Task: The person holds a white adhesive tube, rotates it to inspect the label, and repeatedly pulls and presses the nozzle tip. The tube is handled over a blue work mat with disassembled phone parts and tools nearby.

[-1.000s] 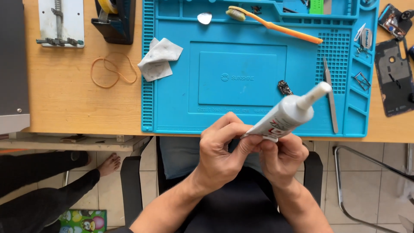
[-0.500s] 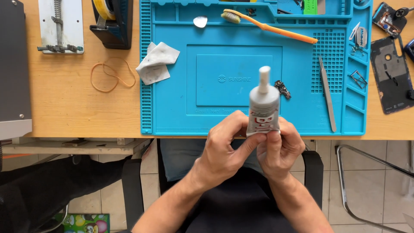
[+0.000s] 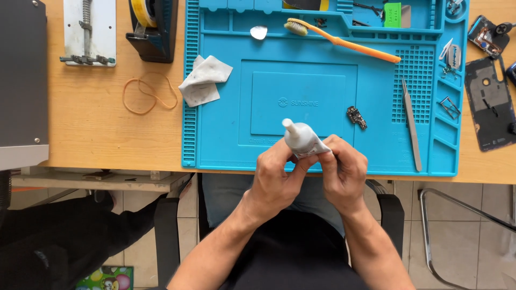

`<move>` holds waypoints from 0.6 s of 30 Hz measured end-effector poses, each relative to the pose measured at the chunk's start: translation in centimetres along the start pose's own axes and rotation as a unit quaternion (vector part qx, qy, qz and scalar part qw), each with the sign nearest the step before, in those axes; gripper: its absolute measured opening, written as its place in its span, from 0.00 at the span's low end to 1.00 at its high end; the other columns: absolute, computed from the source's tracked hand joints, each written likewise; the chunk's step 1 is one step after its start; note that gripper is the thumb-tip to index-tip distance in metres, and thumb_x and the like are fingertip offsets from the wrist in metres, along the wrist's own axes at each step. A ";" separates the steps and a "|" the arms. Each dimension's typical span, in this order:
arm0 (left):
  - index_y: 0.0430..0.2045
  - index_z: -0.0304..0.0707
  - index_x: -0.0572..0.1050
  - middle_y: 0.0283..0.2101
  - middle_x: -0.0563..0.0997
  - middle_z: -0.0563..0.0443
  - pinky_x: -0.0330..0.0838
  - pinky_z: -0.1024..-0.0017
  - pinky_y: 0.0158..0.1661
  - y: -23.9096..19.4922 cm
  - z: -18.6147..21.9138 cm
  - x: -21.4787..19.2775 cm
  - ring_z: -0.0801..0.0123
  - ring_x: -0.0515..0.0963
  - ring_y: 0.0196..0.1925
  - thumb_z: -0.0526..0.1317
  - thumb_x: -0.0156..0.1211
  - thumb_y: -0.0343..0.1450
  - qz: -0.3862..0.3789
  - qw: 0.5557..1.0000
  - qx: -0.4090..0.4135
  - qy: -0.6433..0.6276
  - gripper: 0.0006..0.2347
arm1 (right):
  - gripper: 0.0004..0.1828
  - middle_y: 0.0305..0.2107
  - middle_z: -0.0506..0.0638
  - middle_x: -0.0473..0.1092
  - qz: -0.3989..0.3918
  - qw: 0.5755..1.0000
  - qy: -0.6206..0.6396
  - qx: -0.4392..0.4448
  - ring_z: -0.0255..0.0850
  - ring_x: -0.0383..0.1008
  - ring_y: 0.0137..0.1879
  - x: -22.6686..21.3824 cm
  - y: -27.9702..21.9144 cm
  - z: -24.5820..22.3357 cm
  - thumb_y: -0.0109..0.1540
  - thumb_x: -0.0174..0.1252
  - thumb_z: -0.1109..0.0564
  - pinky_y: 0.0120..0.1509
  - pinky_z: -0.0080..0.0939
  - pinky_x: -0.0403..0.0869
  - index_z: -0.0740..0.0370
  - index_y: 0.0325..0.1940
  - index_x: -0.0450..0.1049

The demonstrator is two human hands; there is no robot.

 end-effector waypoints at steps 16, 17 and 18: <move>0.24 0.37 0.74 0.15 0.79 0.48 0.75 0.66 0.22 1.0 2.8 -6.0 0.53 0.80 0.19 0.42 0.59 0.76 -0.145 0.961 -0.058 0.229 0.12 | 0.14 0.18 0.55 0.57 -0.388 0.910 -0.147 0.024 0.52 0.59 0.23 2.2 7.8 2.4 0.72 0.50 0.63 0.30 0.50 0.66 0.64 0.31 0.63; 0.24 0.37 0.74 0.15 0.79 0.48 0.75 0.66 0.22 1.0 2.8 -5.9 0.53 0.80 0.19 0.42 0.59 0.76 -0.144 0.960 -0.061 0.230 0.12 | 0.14 0.18 0.55 0.57 -0.389 0.909 -0.145 0.024 0.52 0.59 0.23 2.4 8.1 2.5 0.72 0.50 0.63 0.30 0.50 0.66 0.64 0.31 0.63; 0.25 0.39 0.75 0.16 0.78 0.50 0.75 0.69 0.22 1.1 3.2 -6.1 0.58 0.79 0.19 0.41 0.59 0.76 -0.113 0.963 -0.030 0.241 0.10 | 0.14 0.18 0.55 0.59 -0.401 0.903 -0.152 0.013 0.53 0.60 0.24 2.6 8.5 2.5 0.72 0.52 0.62 0.30 0.50 0.67 0.65 0.31 0.63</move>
Point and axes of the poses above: each hand's wrist, its own y-axis towards the middle knuckle, its own x-axis out of the palm, z = x × y, the point moved 5 cm from there along y, towards the middle knuckle
